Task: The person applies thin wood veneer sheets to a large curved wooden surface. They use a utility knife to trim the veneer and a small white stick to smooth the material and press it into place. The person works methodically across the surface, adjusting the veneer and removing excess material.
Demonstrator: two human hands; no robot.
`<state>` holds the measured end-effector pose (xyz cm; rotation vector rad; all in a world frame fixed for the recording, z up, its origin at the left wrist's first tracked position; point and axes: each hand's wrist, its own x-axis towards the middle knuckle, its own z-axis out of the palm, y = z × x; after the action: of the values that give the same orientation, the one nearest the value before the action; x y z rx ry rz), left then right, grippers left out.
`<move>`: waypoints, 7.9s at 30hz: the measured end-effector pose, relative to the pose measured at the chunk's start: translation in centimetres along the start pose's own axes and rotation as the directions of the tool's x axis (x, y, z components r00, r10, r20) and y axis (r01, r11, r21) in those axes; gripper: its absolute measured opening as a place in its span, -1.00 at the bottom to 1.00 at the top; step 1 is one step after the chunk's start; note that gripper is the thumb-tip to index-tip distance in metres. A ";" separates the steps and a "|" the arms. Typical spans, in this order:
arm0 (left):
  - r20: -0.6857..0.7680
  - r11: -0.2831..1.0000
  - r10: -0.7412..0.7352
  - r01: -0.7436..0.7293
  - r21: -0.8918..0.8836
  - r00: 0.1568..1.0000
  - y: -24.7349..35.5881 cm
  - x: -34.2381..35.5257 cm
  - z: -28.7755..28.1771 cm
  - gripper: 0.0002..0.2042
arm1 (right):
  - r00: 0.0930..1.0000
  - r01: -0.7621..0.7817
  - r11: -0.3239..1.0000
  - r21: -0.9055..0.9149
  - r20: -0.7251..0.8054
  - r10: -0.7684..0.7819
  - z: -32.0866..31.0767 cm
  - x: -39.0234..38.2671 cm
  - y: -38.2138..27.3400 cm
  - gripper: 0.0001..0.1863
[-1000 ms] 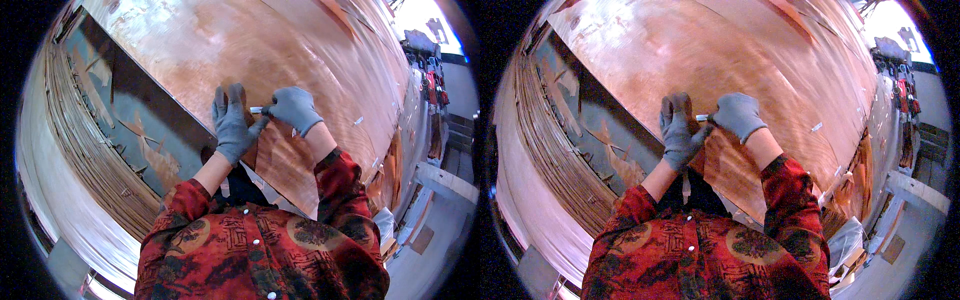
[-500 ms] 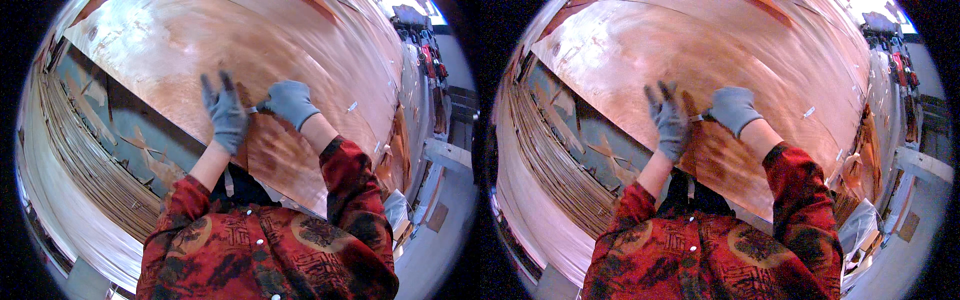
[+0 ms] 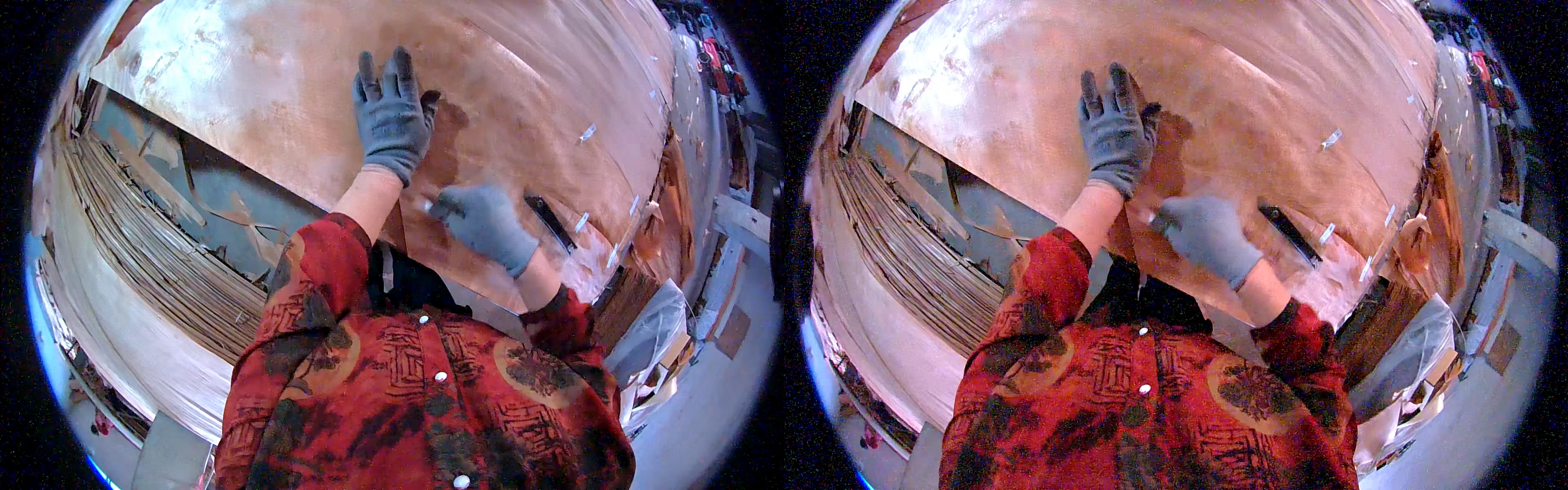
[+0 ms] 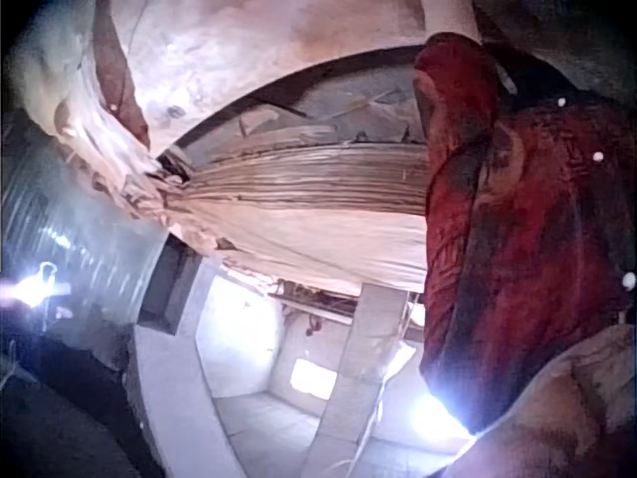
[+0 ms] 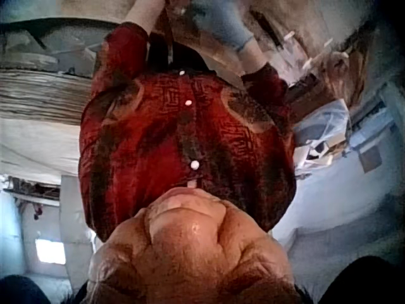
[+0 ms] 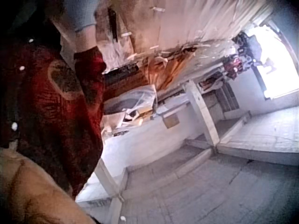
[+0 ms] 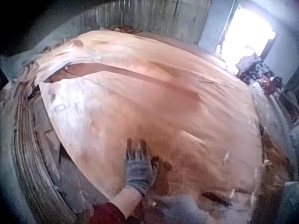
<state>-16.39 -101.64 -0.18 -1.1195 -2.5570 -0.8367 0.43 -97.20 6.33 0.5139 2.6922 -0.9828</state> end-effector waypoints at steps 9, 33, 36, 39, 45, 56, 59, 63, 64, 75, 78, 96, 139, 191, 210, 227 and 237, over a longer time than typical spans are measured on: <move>-0.138 0.744 -0.057 -0.050 -0.666 0.989 -3.8 -7.2 -4.8 -0.22 | 0.983 -0.175 0.958 -0.229 0.022 0.184 4.2 0.0 -2.6 -0.78; 0.302 0.925 0.380 -0.352 -0.147 0.874 -0.4 -16.8 -8.1 -0.49 | 0.849 -0.340 0.563 0.753 -0.011 0.528 5.6 -8.9 0.9 -0.71; 0.387 0.921 0.385 -0.374 -0.107 0.838 0.9 -14.4 -10.7 -0.40 | 0.845 -0.202 0.468 0.860 -0.088 0.527 0.9 -6.8 2.3 -0.71; 0.247 0.895 0.416 -0.346 -0.281 0.875 1.3 -12.0 -10.0 -0.30 | 0.805 -0.252 0.439 0.862 -0.065 0.589 -1.7 -4.1 3.3 -0.68; 0.146 0.799 0.529 -0.433 -0.417 0.836 4.1 -6.2 -4.1 -0.28 | 0.783 -0.356 0.466 0.810 -0.014 0.622 -2.0 -1.9 4.4 -0.67; 0.384 0.753 0.656 -0.599 -0.272 0.650 5.6 -5.0 -1.7 -0.48 | 0.732 -0.361 0.768 0.528 -0.350 0.584 1.2 -3.8 4.2 -0.66; 0.405 0.758 0.645 -0.609 -0.231 0.648 5.5 -5.3 -0.9 -0.51 | 0.676 -0.423 0.902 0.085 -0.634 0.376 2.7 -3.3 2.8 -0.78; 0.366 0.765 0.643 -0.590 -0.260 0.672 6.0 -5.2 -1.2 -0.57 | 0.706 -0.437 0.898 -0.042 -0.634 0.315 3.2 -3.4 2.1 -0.84; 0.368 0.760 0.648 -0.603 -0.244 0.667 5.8 -5.2 -1.1 -0.57 | 0.724 -0.426 0.903 -0.058 -0.620 0.302 3.3 -3.5 2.1 -0.85; 0.355 0.740 0.671 -0.618 -0.266 0.651 5.7 -5.2 -1.8 -0.43 | 0.687 -0.295 0.827 0.479 -0.495 0.532 -2.9 -11.9 10.6 -0.87; 0.352 0.736 0.675 -0.623 -0.265 0.648 5.8 -5.1 -1.7 -0.35 | 0.779 -0.374 0.714 0.592 -0.217 0.588 -5.2 -12.0 12.2 -0.82; 0.336 0.734 0.679 -0.609 -0.301 0.652 5.7 -4.8 -2.2 -0.41 | 0.670 -0.734 0.623 -0.271 -0.139 0.729 -11.1 -8.4 9.7 -0.34; 0.402 0.742 0.656 -0.643 -0.188 0.639 6.6 -5.3 -1.8 -0.36 | 0.236 -0.620 0.782 -0.060 -0.965 0.113 -10.6 -9.4 26.2 -0.84; 0.237 0.934 0.351 -0.357 -0.020 0.906 30.9 -25.1 3.7 -0.20 | 0.752 -0.301 0.946 0.117 -0.581 0.311 12.3 -54.7 24.0 -0.81; 0.381 0.942 0.255 -0.316 0.108 0.889 33.0 -24.8 3.6 -0.27 | 0.821 -0.085 0.807 0.584 -0.418 0.389 -7.5 -42.0 50.1 -0.77; 0.253 0.962 0.029 -0.096 0.256 0.967 48.8 -16.8 4.9 -0.48 | 0.976 0.027 0.998 0.053 -0.217 -0.015 -18.9 -14.1 61.9 -0.70; 0.711 0.749 0.010 0.466 -0.471 0.703 64.7 -3.9 31.8 -0.60 | 0.927 0.042 0.866 0.499 0.304 -0.220 -44.1 -20.7 68.7 -0.73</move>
<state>34.16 -50.10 -1.08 -1.5035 -3.1802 -1.7366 42.63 -24.30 6.55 0.2002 2.1734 -1.6357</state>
